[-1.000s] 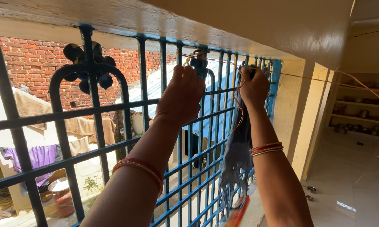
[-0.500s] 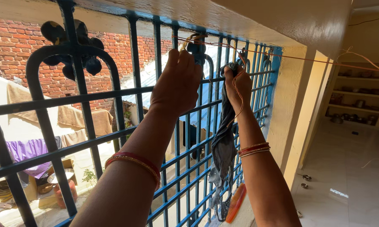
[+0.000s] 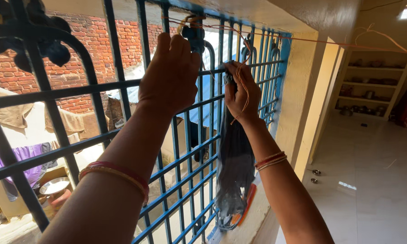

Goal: The person wipes a blue metal window grille using a dark cloth. They dip the cloth into a small metal bowl of water, then wipe the grille bars and decorative elements. The person moves along the grille, cleaning different sections while occasionally dipping the cloth back into the bowl.

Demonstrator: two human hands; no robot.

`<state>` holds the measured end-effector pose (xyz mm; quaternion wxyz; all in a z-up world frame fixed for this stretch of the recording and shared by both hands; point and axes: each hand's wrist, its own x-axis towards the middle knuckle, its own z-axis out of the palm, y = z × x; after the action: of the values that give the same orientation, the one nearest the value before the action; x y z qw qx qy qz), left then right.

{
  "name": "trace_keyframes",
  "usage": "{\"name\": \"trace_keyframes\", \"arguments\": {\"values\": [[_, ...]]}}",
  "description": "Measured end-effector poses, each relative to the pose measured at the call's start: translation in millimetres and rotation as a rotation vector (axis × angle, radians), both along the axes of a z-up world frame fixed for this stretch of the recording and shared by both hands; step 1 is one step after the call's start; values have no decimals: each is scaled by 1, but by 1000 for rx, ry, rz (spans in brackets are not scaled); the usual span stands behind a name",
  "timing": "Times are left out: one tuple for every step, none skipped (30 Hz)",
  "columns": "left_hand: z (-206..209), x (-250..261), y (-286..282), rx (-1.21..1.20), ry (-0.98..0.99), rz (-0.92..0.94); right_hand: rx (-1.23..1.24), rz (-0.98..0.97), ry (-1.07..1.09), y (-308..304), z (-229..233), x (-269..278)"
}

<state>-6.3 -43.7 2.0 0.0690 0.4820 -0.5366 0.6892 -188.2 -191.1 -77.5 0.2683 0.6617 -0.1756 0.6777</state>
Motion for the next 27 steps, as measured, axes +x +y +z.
{"name": "trace_keyframes", "arguments": {"values": [[-1,0,0,1,-2,-4,-30,-37,-8,-12,-1,-7],[1,0,-1,-6,-5,-8,-20,-74,1,-25,0,-14],[2,1,-2,-15,-9,-21,-9,-112,10,-38,0,-21],[1,2,-2,-20,-10,-32,6,-148,21,-48,-3,-27],[-1,2,-2,-25,-11,-44,40,-154,4,-56,-6,-32],[-1,2,-3,-31,-11,-47,66,-157,-13,-63,-5,-36],[-2,1,-4,-38,-11,-50,92,-161,-29,-69,-3,-39],[-2,2,-3,-44,-11,-50,116,-184,-38,-72,1,-39],[-2,3,-3,-61,-19,-54,140,-207,-48,-73,4,-38],[-2,2,-4,-82,-24,-58,162,-230,-54,-74,11,-34],[-2,3,-5,-103,-30,-61,220,-197,-75,-73,18,-30],[-6,3,-5,-84,-23,-45,296,-173,-90,-68,12,-29],[-6,5,-6,-64,-16,-28,373,-150,-105,-63,6,-28],[-4,5,-8,-61,-14,-14,271,-115,-97,-58,7,-27],[-4,4,-9,-60,-18,-12,170,-81,-87,-53,8,-25],[-4,4,-9,-59,-23,-4,70,-39,-76,-47,8,-21],[-5,4,-9,-58,-28,5,63,-22,-52,-42,8,-17],[-4,4,-9,-67,-30,-8,58,-1,-27,-37,8,-12],[-4,4,-9,-76,-32,-21,53,20,-2,-31,6,-9],[-3,4,-8,-88,-33,-27,46,98,-1,-25,4,-5],[-3,3,-7,-71,-24,-28,38,176,1,-19,3,-4],[-3,1,-5,-60,-17,-23,25,261,1,-14,3,1],[-3,1,-2,-49,-10,-17,81,244,8,-9,1,3],[-1,-1,0,-33,-2,-15,128,218,15,-4,2,-1],[0,-2,4,-18,5,-13,174,193,22,0,3,-3],[3,-4,7,-10,12,-19,103,153,31,2,7,-5],[5,-3,10,-7,10,-10,33,113,38,3,10,-5]]}}
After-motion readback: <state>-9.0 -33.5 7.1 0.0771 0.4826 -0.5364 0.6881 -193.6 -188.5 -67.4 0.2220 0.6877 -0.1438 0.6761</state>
